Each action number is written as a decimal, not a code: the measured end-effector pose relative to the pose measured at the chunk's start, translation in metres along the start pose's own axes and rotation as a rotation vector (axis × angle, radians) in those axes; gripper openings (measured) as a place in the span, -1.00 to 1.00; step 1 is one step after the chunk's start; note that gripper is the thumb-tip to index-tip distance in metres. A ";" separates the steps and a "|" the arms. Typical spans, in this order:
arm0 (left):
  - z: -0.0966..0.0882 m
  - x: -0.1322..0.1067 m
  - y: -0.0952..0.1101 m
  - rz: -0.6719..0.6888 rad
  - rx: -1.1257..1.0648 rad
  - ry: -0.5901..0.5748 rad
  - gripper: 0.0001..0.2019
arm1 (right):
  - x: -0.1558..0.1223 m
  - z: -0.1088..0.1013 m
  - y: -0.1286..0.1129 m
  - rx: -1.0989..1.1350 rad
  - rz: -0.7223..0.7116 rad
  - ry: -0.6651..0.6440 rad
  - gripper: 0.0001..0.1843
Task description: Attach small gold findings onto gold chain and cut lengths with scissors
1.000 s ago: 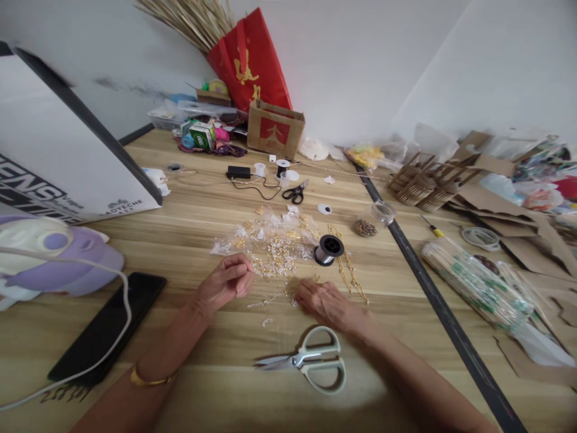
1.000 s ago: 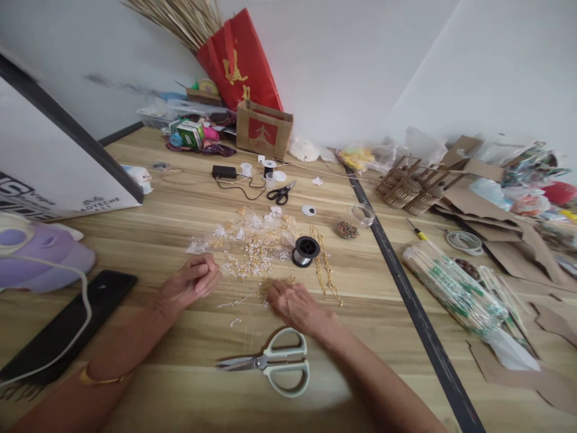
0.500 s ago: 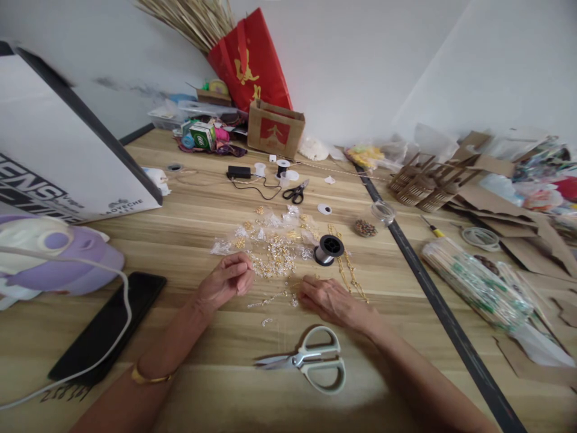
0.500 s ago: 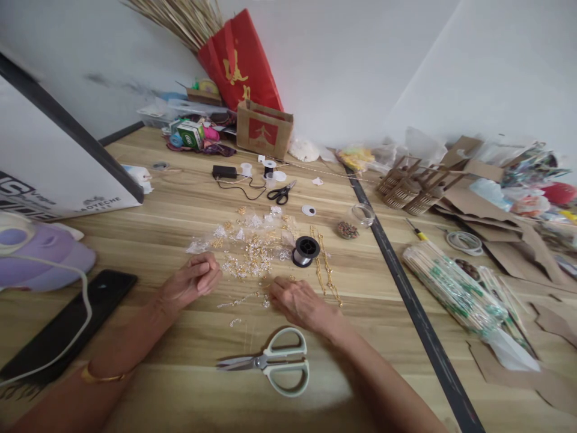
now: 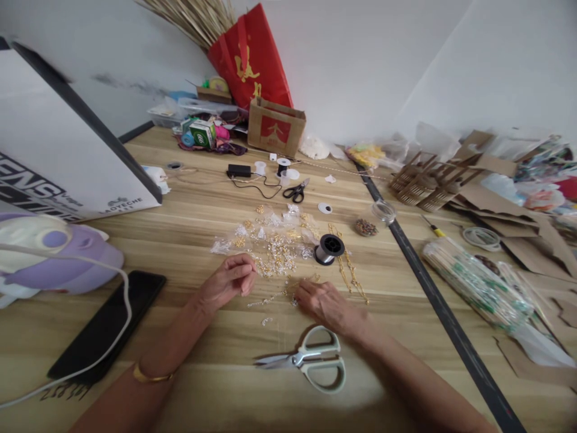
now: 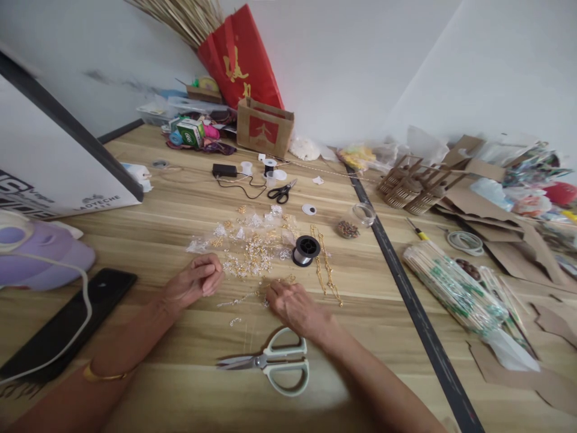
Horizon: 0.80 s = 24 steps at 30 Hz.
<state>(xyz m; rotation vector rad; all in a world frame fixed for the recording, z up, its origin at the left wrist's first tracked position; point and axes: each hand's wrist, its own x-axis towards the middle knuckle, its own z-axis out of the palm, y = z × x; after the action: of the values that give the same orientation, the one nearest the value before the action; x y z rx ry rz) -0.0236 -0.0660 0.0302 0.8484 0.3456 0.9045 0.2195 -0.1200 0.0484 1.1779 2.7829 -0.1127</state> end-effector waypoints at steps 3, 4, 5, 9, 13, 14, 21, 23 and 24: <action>-0.001 0.000 0.001 0.017 0.001 0.014 -0.91 | -0.001 0.001 -0.001 -0.024 -0.003 -0.011 -0.84; -0.001 0.000 0.001 0.028 0.000 0.023 -0.91 | -0.002 0.001 0.000 -0.023 -0.003 -0.017 -0.84; -0.002 0.000 0.002 0.039 -0.003 0.034 -0.91 | -0.002 0.001 0.000 -0.017 -0.006 -0.027 -0.84; -0.004 0.001 0.006 0.067 -0.032 0.075 -0.92 | -0.004 -0.003 0.006 0.038 -0.020 -0.086 -0.88; -0.003 0.001 0.006 0.072 -0.015 0.080 -0.92 | -0.006 -0.013 0.011 0.120 -0.024 -0.102 -0.89; -0.003 0.001 0.006 0.069 -0.004 0.075 -0.92 | -0.007 -0.016 0.012 0.148 -0.024 -0.097 -0.88; -0.002 0.001 0.004 0.061 0.022 0.072 -0.91 | -0.010 -0.030 0.016 0.354 -0.001 -0.114 -0.82; -0.003 0.001 0.004 0.060 0.024 0.071 -0.91 | -0.011 -0.029 0.017 0.375 -0.002 -0.114 -0.82; -0.003 0.001 0.004 0.057 0.023 0.069 -0.91 | -0.011 -0.029 0.018 0.375 -0.002 -0.109 -0.82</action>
<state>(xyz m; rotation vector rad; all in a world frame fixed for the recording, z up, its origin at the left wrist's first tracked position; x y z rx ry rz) -0.0268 -0.0623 0.0312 0.8529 0.3935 0.9864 0.2377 -0.1127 0.0781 1.1979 2.7400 -0.7038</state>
